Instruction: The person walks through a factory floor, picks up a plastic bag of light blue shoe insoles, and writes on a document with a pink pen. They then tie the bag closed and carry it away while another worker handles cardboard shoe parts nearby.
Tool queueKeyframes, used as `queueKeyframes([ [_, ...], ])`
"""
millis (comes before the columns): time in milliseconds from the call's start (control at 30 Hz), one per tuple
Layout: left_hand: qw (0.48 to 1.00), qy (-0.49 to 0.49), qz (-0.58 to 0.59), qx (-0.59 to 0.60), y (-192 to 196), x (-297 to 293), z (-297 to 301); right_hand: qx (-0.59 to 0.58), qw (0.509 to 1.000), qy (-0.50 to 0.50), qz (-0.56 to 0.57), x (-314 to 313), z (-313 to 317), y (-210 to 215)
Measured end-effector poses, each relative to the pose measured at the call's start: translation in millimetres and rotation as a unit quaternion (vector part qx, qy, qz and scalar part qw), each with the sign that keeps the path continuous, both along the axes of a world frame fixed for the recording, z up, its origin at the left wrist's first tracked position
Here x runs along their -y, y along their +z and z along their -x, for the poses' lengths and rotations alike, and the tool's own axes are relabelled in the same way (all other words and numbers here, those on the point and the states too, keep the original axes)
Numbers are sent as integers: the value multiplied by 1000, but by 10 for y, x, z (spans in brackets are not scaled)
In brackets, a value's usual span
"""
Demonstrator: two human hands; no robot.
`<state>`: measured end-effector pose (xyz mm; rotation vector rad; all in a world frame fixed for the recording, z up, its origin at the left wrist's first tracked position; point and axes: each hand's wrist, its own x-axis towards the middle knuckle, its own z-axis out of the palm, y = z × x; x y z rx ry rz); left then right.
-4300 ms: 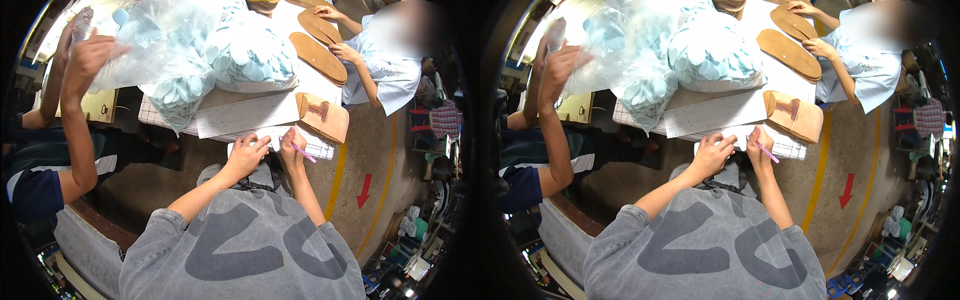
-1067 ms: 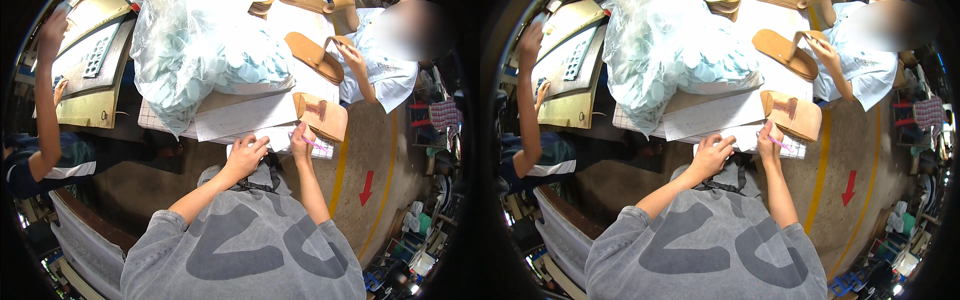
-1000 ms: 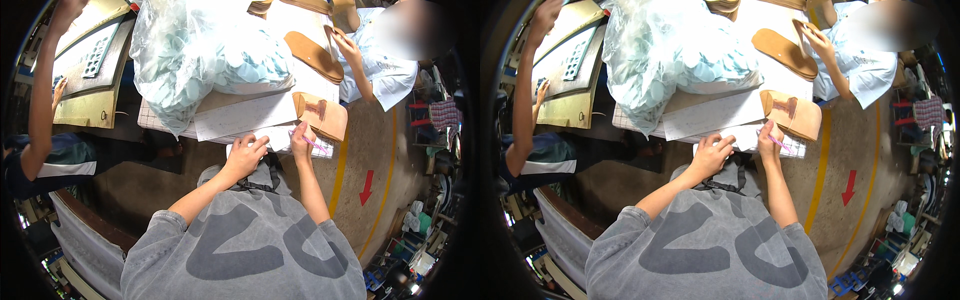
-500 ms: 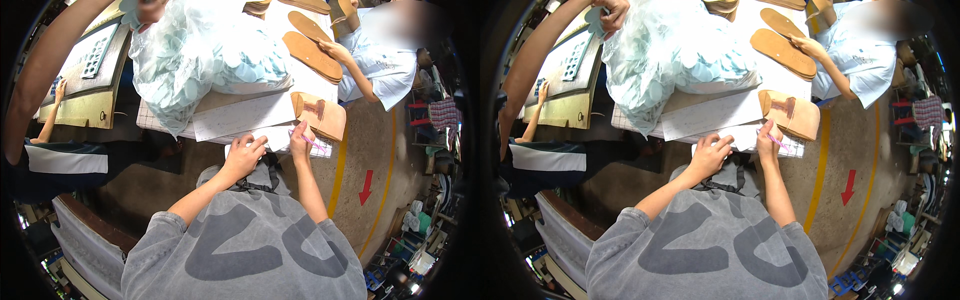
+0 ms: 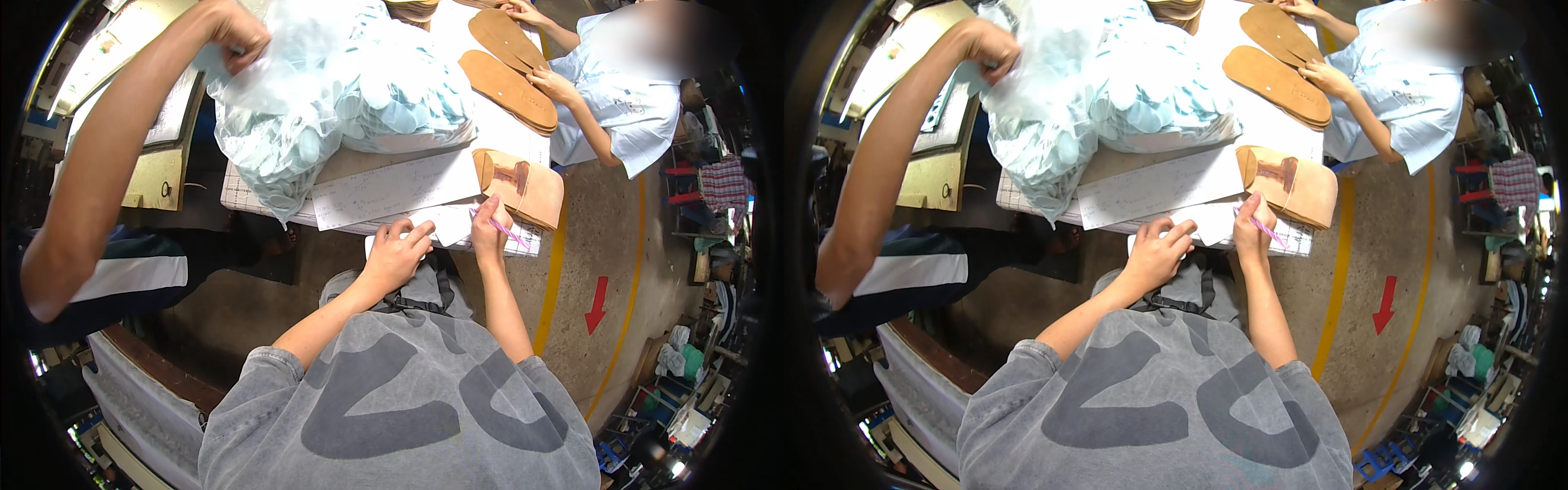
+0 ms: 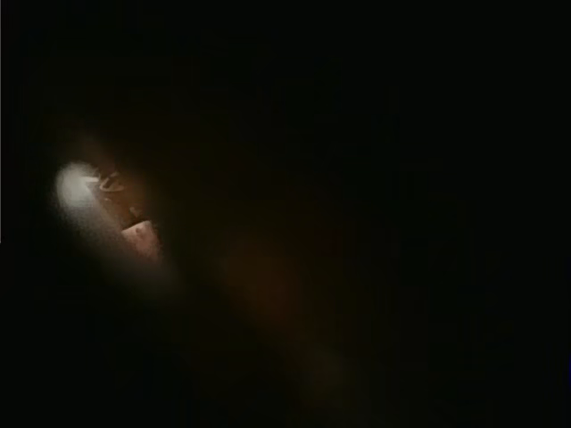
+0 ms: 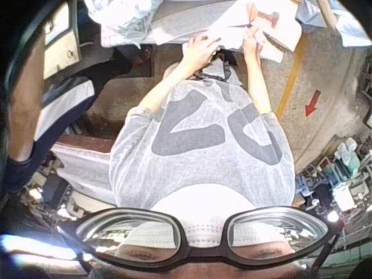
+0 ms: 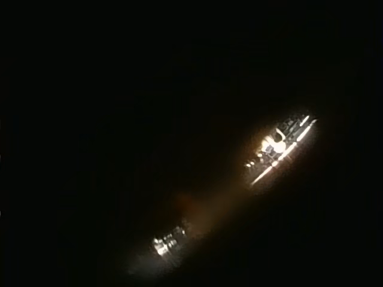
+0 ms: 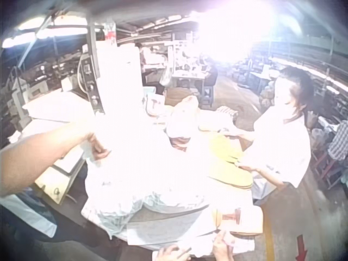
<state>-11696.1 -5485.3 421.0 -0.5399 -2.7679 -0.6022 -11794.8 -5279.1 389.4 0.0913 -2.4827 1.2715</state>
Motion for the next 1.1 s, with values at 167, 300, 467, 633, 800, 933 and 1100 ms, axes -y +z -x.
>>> queueKeyframes([
  [167, 1000, 1, -5, -6, -4, 2, 2, 29, 999, -28, -3, 18, 9, 19],
  [300, 1000, 0, -7, -1, -17, 6, 0, 23, 999, -32, -14, 22, 7, 44],
  [467, 1000, 1, -8, -2, -59, 12, 0, 54, 996, -46, 45, 19, -67, 76],
  [633, 1000, 2, -5, 2, -65, 10, 1, 8, 997, 61, 48, 39, -240, 70],
  [800, 1000, -2, -14, 2, -49, 23, 7, 36, 992, 104, 62, 43, -329, 10],
  [933, 1000, -7, -12, 5, -46, 26, 14, 19, 992, 123, 15, 37, -314, -45],
  [1100, 1000, -8, -7, 8, -39, 24, 16, -11, 992, 126, -9, 31, -304, -64],
])
